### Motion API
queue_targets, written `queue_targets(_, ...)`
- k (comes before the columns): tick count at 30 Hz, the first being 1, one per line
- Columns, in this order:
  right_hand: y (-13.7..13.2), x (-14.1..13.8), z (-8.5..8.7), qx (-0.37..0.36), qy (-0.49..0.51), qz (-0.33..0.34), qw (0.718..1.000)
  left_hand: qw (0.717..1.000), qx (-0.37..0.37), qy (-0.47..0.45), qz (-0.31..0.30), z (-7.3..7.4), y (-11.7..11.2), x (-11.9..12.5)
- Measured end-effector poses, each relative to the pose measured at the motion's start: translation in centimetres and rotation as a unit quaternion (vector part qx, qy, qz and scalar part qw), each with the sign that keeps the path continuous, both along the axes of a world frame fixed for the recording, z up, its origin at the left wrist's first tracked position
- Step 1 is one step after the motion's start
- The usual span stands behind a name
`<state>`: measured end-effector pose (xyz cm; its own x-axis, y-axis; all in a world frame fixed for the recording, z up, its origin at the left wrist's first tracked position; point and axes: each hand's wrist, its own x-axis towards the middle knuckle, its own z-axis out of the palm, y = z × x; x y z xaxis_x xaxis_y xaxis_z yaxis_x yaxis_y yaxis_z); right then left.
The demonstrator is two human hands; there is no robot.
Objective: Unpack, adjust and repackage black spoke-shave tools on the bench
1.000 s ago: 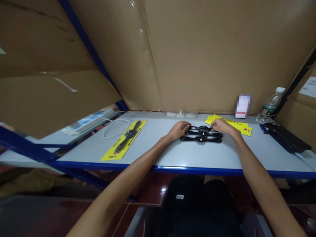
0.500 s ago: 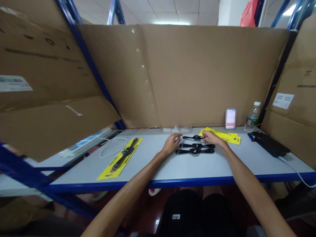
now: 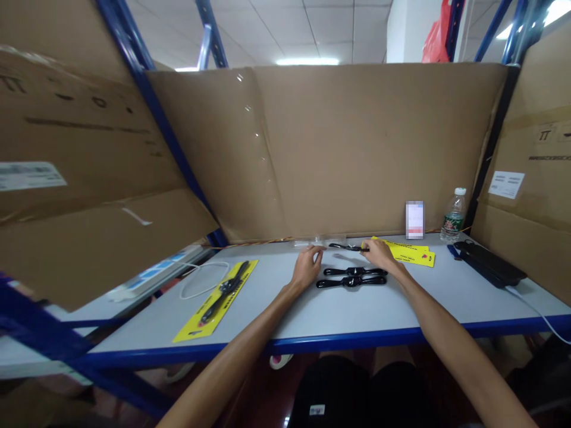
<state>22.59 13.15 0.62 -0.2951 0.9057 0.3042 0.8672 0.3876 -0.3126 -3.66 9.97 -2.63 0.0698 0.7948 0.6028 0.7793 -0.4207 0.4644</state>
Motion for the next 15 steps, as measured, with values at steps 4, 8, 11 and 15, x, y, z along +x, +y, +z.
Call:
queue_targets(4,-1.7,-1.6,0.8,0.043,0.033,-0.051,0.997,0.984,-0.123,-0.109,-0.075,1.8,-0.3,3.0)
queue_targets(8,-3.0,-2.6,1.3,0.078,0.058,-0.072,0.993,0.945,-0.178,-0.231,-0.147,2.9,0.2,7.8)
queue_targets(11,-3.4,-2.9,1.3,0.084,0.07,-0.074,0.991,0.929,-0.172,-0.304,-0.12,3.5,1.2,10.4)
queue_targets(15,-3.6,-3.1,1.2,0.093,0.096,-0.032,0.99,0.938,-0.109,-0.32,-0.075,4.4,2.6,11.3)
